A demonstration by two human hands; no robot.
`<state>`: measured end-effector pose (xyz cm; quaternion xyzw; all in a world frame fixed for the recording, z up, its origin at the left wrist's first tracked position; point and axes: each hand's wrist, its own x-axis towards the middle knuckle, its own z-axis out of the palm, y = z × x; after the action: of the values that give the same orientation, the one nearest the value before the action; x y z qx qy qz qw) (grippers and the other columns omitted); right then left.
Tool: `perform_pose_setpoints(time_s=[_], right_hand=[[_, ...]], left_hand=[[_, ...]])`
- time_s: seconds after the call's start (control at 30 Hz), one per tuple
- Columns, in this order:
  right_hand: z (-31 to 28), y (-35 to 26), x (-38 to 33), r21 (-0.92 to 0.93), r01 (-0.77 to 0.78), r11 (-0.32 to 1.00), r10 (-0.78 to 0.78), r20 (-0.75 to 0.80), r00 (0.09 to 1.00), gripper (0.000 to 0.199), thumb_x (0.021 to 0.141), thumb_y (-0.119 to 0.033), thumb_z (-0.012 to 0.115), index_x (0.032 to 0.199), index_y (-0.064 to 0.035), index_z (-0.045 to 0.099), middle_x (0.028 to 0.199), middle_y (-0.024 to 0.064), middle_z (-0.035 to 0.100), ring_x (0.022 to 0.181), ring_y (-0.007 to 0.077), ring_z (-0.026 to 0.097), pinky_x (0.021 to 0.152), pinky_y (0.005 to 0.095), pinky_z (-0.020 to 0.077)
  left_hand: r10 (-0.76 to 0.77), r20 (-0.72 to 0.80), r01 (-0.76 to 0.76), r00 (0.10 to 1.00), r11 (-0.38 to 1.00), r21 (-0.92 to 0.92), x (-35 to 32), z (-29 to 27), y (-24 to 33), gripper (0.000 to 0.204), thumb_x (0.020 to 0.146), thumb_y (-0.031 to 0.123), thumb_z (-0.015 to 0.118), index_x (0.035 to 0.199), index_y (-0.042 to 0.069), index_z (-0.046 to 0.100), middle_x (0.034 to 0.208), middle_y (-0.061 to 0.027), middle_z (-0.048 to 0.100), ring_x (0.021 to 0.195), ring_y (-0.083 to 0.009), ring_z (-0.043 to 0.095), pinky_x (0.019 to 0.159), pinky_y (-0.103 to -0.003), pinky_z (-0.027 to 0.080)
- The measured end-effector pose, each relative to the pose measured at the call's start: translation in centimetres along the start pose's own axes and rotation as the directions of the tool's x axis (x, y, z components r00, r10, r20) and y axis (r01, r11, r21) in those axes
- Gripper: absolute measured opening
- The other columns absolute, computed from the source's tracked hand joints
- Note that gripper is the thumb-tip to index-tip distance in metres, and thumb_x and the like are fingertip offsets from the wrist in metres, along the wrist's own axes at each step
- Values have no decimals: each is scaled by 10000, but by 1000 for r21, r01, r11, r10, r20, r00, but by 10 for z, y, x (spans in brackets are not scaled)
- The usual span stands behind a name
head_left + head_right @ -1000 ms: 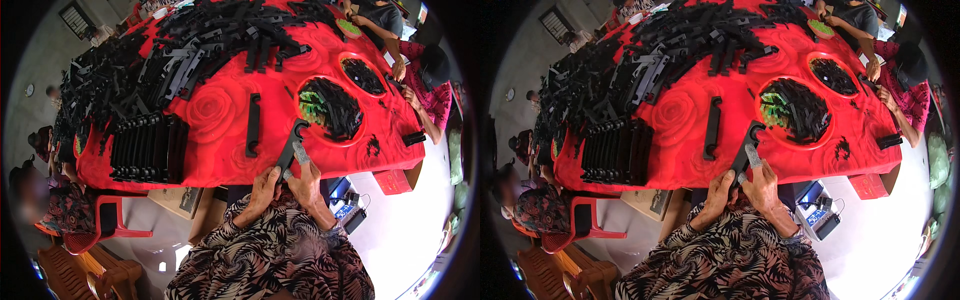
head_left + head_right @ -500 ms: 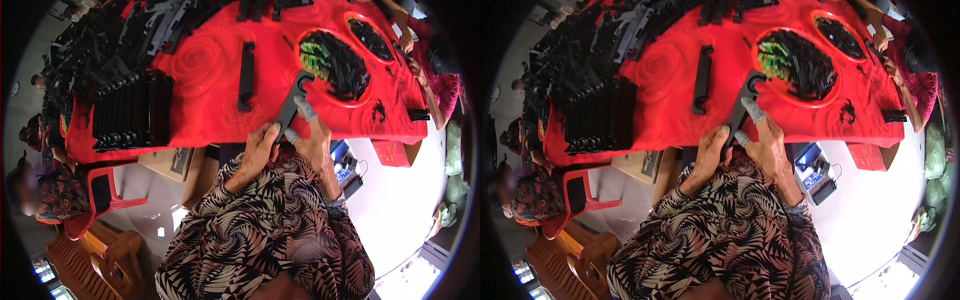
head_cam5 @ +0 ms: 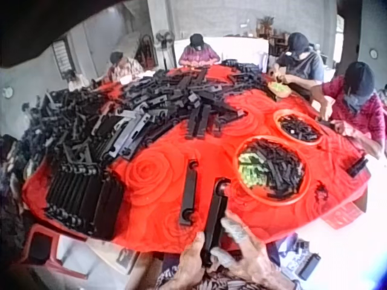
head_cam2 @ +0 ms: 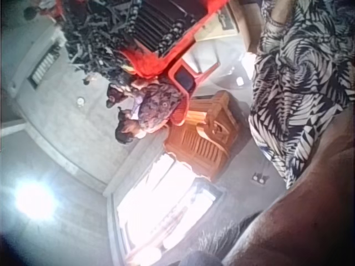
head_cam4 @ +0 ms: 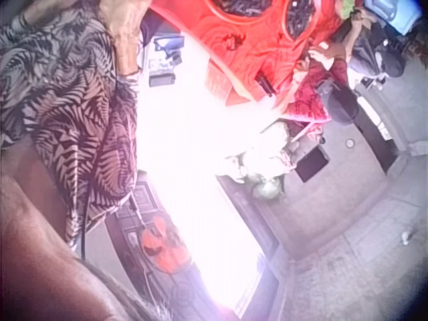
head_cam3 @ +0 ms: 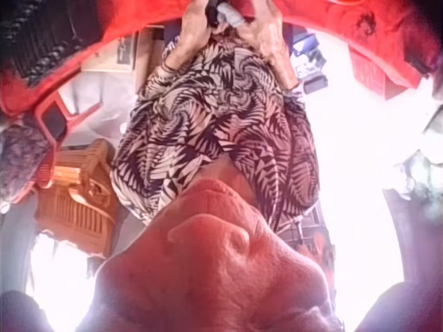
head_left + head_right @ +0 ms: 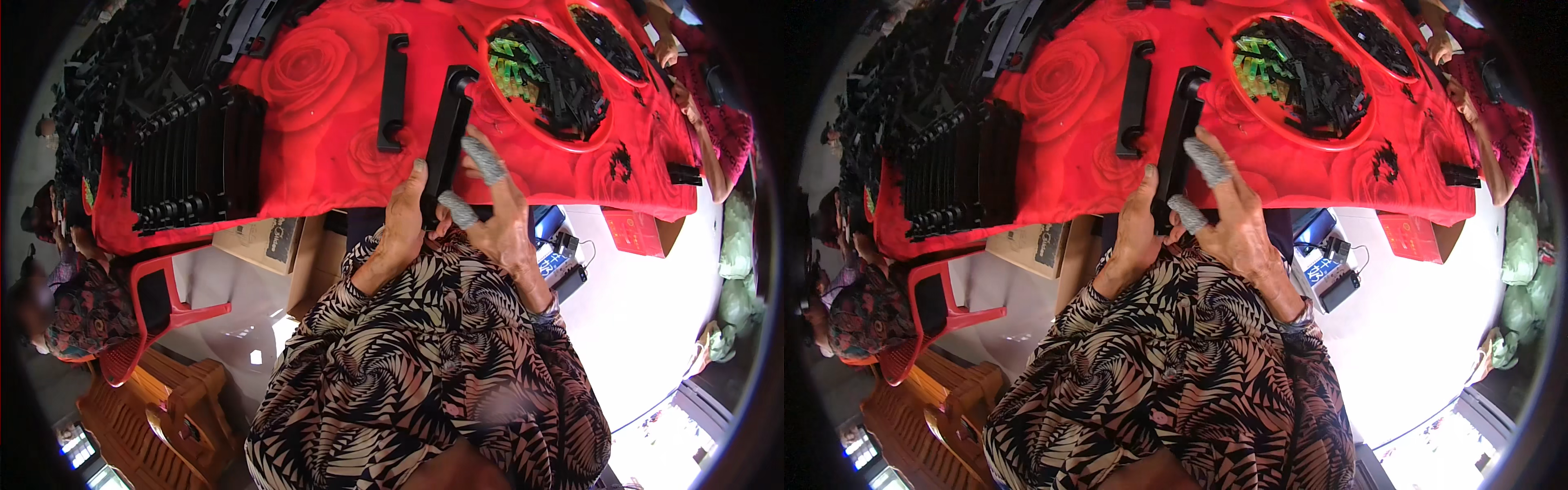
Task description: Cleaning and inspecting black plastic manufacturing components using a cloth.
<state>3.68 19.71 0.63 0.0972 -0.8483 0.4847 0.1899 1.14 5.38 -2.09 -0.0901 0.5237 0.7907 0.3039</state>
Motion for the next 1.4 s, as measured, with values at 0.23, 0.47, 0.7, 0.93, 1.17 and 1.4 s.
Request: perform_pose_setpoints(time_s=[0.23,0.47,0.7,0.93,1.17,1.4], right_hand=[[-6,17,-14,164,-180,970,212,-210,954,289,935,49,505,1205,2,597,890,91,688,666,115,645,609,238,523],[5,44,-14,161,-250,955,280,-199,939,184,909,45,524,1054,37,638,742,97,675,562,145,628,501,252,500],[1,56,-16,318,-252,914,305,-126,944,80,884,36,558,905,26,634,638,66,635,468,109,549,431,217,414],[-1,59,-14,305,-287,908,317,-52,947,153,948,-61,554,1048,13,643,746,39,656,520,46,525,456,178,356],[0,49,-8,180,-275,945,279,1,960,210,934,-21,552,1127,5,631,829,29,670,545,34,502,484,173,360],[3,49,-10,124,-320,939,323,-3,947,211,919,2,584,1125,9,631,822,47,666,551,43,492,507,186,404]], left_hand=[[-21,143,46,990,984,-174,-6,-11,13,311,977,315,493,1067,17,492,566,-6,418,436,-123,430,418,-250,326],[94,380,-150,920,981,120,-18,-21,16,430,829,97,690,1233,25,562,707,6,562,614,-73,512,595,-222,401],[706,245,-738,664,565,369,-26,-48,-14,396,787,228,744,1077,0,603,803,-146,654,682,-198,659,606,-336,502],[858,101,-533,504,217,818,-72,-158,-79,365,822,190,598,1109,-19,514,932,-221,603,788,-387,612,691,-429,494],[257,-768,325,587,794,514,-84,-235,-215,396,982,368,440,1025,-20,508,774,-248,579,755,-437,583,683,-464,450],[238,-804,388,544,779,493,-22,-287,-324,511,982,459,372,945,-15,559,796,-297,600,799,-488,591,718,-533,443]])
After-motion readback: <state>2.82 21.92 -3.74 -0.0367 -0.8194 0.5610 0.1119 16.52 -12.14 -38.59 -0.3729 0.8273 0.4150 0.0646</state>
